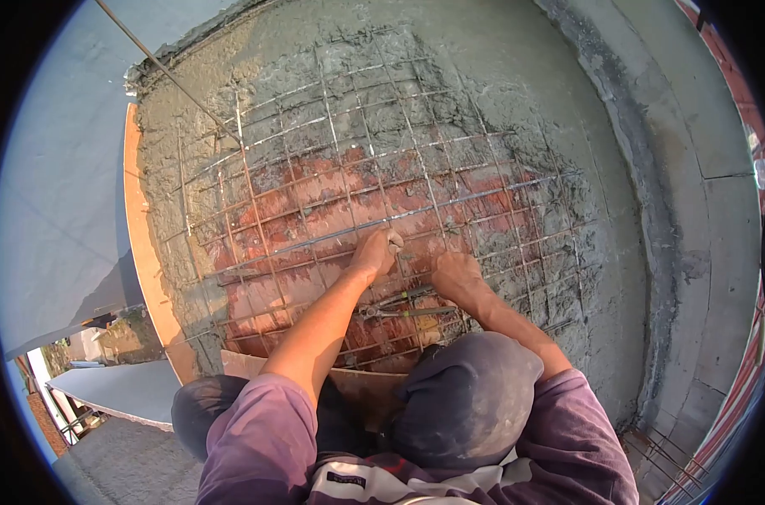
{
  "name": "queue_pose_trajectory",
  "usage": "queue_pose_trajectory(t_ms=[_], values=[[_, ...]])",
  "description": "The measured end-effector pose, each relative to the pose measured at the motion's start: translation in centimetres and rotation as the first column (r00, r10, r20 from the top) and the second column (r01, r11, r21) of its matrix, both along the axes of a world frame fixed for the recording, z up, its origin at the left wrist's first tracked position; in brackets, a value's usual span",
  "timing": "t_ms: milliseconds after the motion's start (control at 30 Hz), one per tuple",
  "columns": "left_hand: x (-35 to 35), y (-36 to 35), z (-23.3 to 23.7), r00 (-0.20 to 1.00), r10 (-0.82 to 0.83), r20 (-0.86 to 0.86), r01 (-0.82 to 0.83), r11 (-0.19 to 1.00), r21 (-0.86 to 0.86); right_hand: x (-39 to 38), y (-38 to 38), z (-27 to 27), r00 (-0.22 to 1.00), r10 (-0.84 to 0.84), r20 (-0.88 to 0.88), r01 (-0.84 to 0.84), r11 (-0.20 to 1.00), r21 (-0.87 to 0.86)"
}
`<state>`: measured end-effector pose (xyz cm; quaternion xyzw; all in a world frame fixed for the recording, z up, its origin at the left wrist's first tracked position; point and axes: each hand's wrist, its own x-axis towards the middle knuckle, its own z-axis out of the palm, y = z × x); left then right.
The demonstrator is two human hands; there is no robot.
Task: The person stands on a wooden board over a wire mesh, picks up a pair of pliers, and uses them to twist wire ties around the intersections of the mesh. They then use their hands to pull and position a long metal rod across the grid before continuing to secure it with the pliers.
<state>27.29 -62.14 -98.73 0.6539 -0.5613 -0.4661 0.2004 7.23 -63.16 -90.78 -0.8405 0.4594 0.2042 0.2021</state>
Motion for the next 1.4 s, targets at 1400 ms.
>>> queue_pose_trajectory(t_ms=[1400], values=[[-9.9, 4.1, 0.5, 0.082, 0.882, -0.465, -0.311, 0.466, 0.828, 1.2, -4.9, 9.2, 0.949, 0.195, -0.248, -0.207, 0.978, -0.026]])
